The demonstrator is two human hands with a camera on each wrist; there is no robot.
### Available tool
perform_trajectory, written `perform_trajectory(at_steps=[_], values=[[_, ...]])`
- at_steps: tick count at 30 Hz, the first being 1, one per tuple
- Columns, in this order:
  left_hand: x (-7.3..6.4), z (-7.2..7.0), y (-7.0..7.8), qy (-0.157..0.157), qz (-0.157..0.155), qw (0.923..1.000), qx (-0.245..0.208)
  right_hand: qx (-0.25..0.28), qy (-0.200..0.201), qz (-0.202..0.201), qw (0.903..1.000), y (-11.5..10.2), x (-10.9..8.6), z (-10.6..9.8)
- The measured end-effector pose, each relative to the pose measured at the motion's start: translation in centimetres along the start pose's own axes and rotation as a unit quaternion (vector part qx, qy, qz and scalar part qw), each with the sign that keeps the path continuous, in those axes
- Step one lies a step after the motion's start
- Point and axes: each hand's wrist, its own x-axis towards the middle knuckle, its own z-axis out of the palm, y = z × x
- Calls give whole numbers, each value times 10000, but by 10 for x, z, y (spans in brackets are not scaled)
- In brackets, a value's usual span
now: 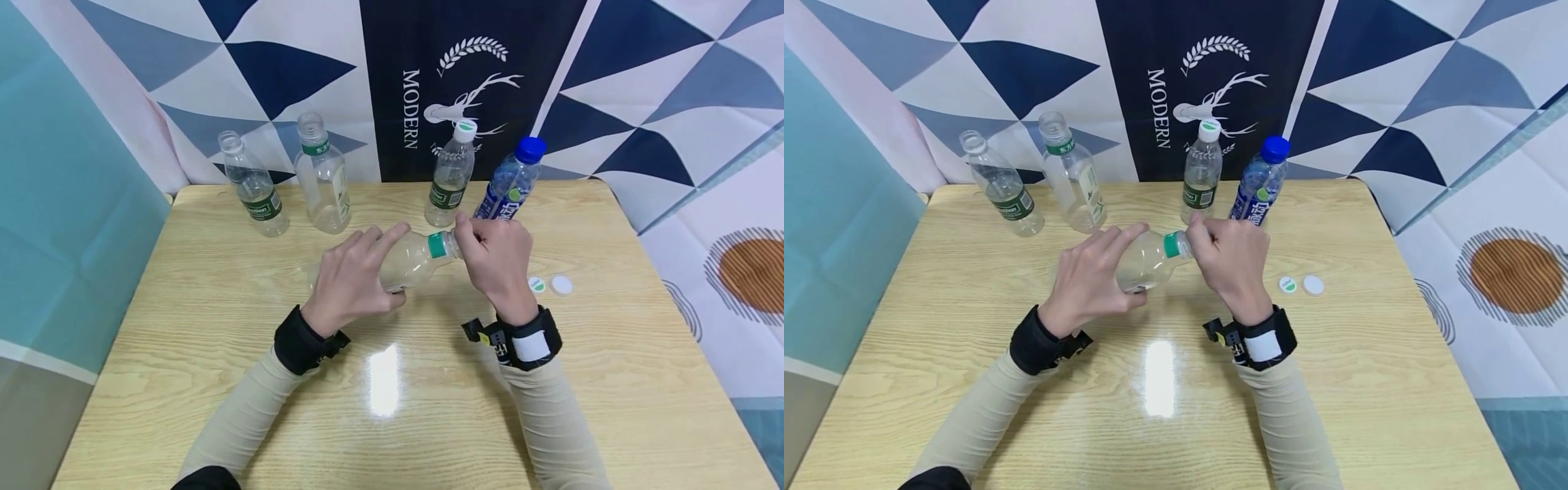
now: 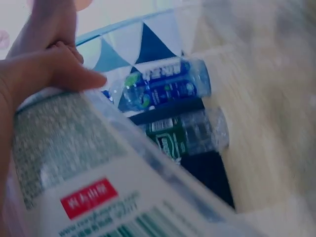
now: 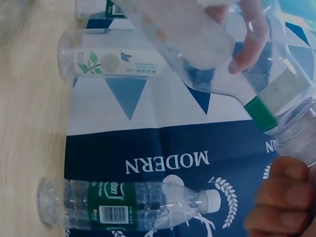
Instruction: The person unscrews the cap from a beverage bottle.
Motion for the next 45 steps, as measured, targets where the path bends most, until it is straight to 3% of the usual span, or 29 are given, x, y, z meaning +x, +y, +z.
perform_trajectory(at_steps=[5,8,13,18,23,29,39,45], values=[[0,0,-1,-201,-79,9986,-490,-20,68,-620,9980,-1,2,-3],[-1,1,-2,-259,-98,9982,-526,-141,-44,-601,9981,-1,2,-5],[-2,2,-4,-116,-38,9999,40,-349,-420,213,9983,-1,-1,-8],[-3,2,-6,133,150,9978,628,-553,-1028,1141,9866,-2,-1,-11],[-2,0,-6,268,334,9947,940,-600,-1417,1493,9767,-6,0,-8],[-1,1,-6,255,298,9952,897,-658,-1213,1172,9835,-7,-2,-5],[-2,2,-7,15,-94,9999,68,-375,-897,83,9952,-2,0,-5],[0,2,-8,22,-124,9999,88,42,-864,-36,9962,0,1,-9]])
